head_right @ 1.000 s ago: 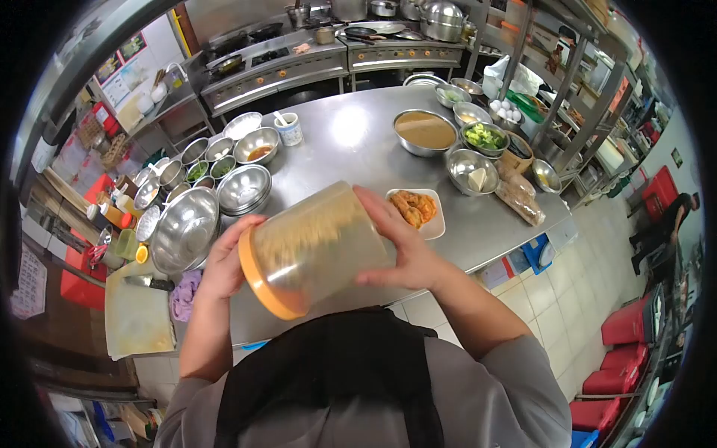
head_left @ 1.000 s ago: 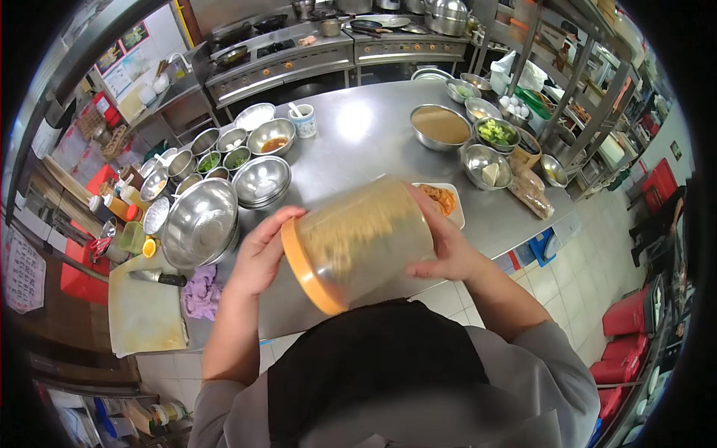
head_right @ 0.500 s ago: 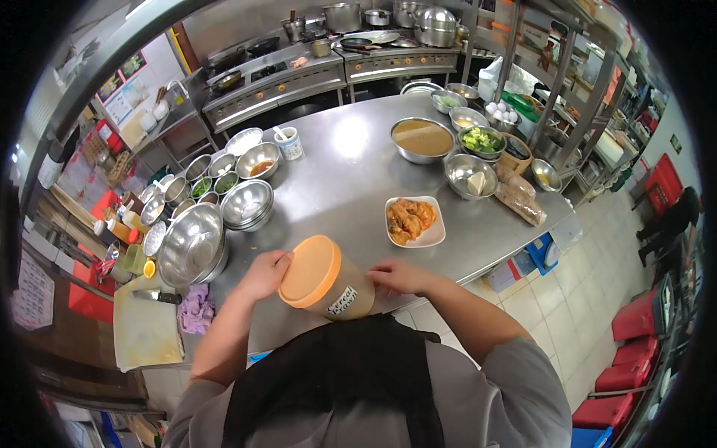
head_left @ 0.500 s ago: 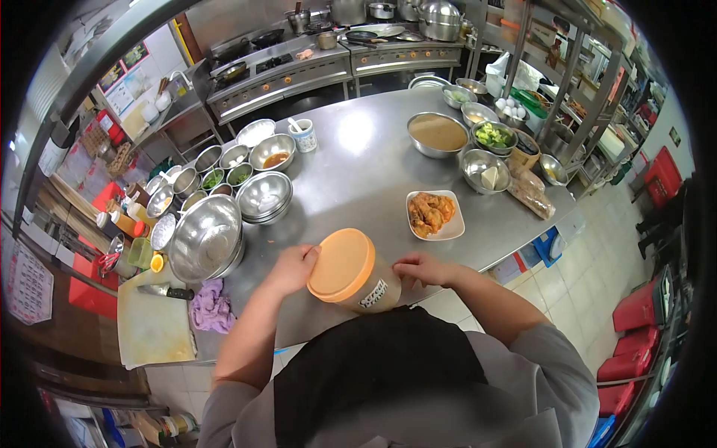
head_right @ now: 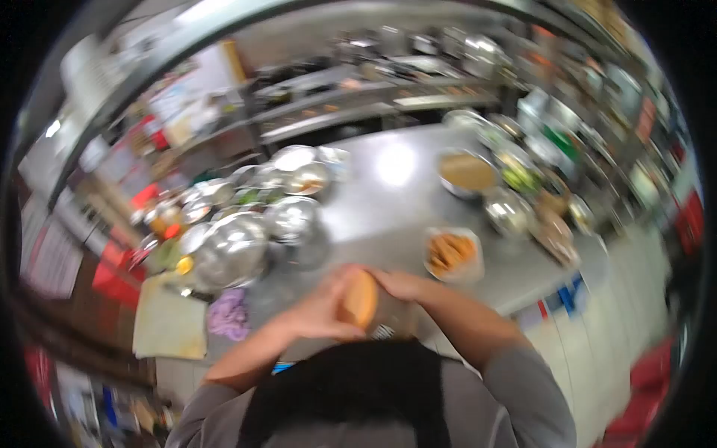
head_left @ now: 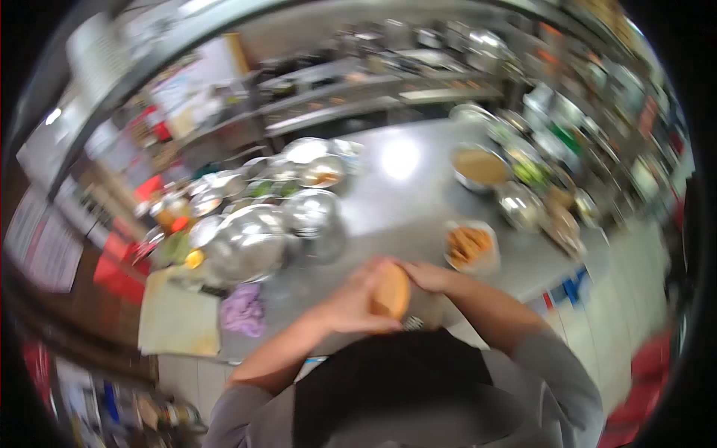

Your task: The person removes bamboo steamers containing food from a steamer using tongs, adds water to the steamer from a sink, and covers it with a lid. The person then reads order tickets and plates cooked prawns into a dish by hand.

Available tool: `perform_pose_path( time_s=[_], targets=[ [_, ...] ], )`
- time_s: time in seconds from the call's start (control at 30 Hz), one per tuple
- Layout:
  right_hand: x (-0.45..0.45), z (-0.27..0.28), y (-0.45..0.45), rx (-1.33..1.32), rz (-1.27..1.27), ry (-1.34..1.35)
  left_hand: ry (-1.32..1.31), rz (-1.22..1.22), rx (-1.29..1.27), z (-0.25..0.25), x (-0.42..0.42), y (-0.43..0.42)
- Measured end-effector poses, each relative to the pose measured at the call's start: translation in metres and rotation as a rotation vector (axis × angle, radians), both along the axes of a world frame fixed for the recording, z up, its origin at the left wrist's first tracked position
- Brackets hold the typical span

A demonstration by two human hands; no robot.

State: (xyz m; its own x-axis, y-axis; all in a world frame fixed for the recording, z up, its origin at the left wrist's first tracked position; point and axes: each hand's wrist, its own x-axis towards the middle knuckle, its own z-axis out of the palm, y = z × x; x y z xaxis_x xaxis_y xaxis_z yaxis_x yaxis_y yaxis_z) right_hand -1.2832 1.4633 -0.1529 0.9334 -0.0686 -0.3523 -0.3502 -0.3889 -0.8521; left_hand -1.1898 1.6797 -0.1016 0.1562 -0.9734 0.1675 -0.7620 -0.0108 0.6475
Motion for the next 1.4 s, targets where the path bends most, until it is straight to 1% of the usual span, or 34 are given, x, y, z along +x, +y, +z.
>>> perform_pose_path(
  time_s=[0.03,0.07,0.1,0.13,0.17,0.2,0.23,0.3,0.33,0.37,0.4,0.43,0.5,0.53,0.6,0.63,0.7,0.77,0.8,0.9,0.93,1.0,1.03,1.1,1.13,1.2,1.23,1.27,1.3,1.4],
  targets=[
    [-0.001,0.017,0.01,0.024,-0.073,0.091,-0.081,0.038,-0.005,0.0,-0.006,0.001],
    [0.003,0.007,0.012,0.039,-0.119,0.075,-0.031,0.003,0.02,-0.004,-0.003,0.001],
    [0.003,0.01,0.013,0.076,-0.084,0.056,-0.056,0.052,0.077,0.003,-0.006,0.005],
    [0.004,0.008,0.014,0.041,-0.083,0.042,-0.012,0.06,0.119,0.002,-0.007,0.004],
    [0.006,0.005,0.015,0.006,-0.084,0.028,-0.048,0.103,0.148,-0.002,-0.007,0.005],
    [0.009,0.002,0.015,-0.03,-0.084,0.014,-0.031,0.137,0.155,0.001,-0.009,0.009],
    [0.008,-0.014,0.012,0.04,-0.104,-0.126,-0.015,0.176,0.16,0.001,-0.012,0.009],
    [0.01,-0.027,0.009,0.111,-0.085,-0.147,0.194,0.291,0.17,-0.003,-0.013,0.008],
    [0.011,-0.03,0.009,0.154,-0.086,-0.15,0.195,0.383,0.179,-0.02,-0.011,0.004],
    [0.011,-0.026,0.012,0.079,-0.076,-0.141,0.195,0.471,0.193,-0.044,-0.002,-0.001],
    [0.007,-0.019,0.014,0.0,-0.068,-0.131,0.2,0.559,0.203,-0.055,0.003,-0.003],
    [0.006,-0.014,0.015,-0.081,-0.059,-0.123,0.348,0.548,0.353,-0.029,0.002,0.007],
    [0.019,-0.055,-0.009,0.188,-0.012,-0.22,0.661,0.509,0.641,0.022,0.006,0.029],
    [0.022,-0.073,-0.019,0.326,0.011,-0.259,0.604,0.504,0.699,0.025,0.008,0.034],
    [0.02,-0.079,-0.014,0.61,-0.047,-0.281,0.479,0.495,0.825,0.029,0.015,0.043],
    [0.02,-0.08,-0.011,0.754,-0.082,-0.287,0.294,0.479,0.668,0.028,0.019,0.043],
    [0.025,-0.077,-0.006,0.764,-0.058,-0.239,-0.069,0.437,0.356,0.018,0.028,0.031],
    [0.031,-0.069,-0.001,0.73,-0.052,-0.2,-0.022,0.357,0.084,-0.011,0.033,0.01],
    [0.034,-0.065,0.0,0.69,-0.059,-0.183,0.0,0.311,-0.055,-0.009,0.028,0.007],
    [0.034,-0.055,0.011,0.61,-0.092,-0.171,0.047,0.379,-0.006,0.003,0.029,0.007],
    [0.033,-0.055,0.014,0.595,-0.107,-0.173,-0.022,0.369,0.004,0.001,0.031,0.008],
    [0.035,-0.059,0.009,0.66,-0.148,-0.116,-0.162,0.348,0.034,-0.008,0.04,0.011],
    [0.036,-0.063,0.006,0.694,-0.169,-0.089,-0.192,0.372,0.059,-0.015,0.044,0.012],
    [0.035,-0.082,-0.009,0.704,-0.135,-0.154,-0.252,0.418,0.108,-0.031,0.049,0.011],
    [0.033,-0.087,-0.011,0.708,-0.12,-0.186,-0.244,0.434,0.097,-0.031,0.047,0.013],
    [0.025,-0.089,-0.011,0.619,-0.145,-0.263,-0.227,0.463,0.078,-0.033,0.043,0.016],
    [0.018,-0.084,-0.01,0.573,-0.159,-0.299,-0.153,0.459,0.12,-0.041,0.048,0.01],
    [0.012,-0.083,-0.011,0.681,-0.214,-0.257,-0.078,0.453,0.162,-0.053,0.058,0.001],
    [0.009,-0.083,-0.015,0.701,-0.243,-0.247,-0.005,0.45,0.201,-0.053,0.06,-0.003],
    [0.004,-0.084,-0.016,0.644,-0.23,-0.253,0.069,0.428,0.207,-0.05,0.058,-0.01]
  ],
)
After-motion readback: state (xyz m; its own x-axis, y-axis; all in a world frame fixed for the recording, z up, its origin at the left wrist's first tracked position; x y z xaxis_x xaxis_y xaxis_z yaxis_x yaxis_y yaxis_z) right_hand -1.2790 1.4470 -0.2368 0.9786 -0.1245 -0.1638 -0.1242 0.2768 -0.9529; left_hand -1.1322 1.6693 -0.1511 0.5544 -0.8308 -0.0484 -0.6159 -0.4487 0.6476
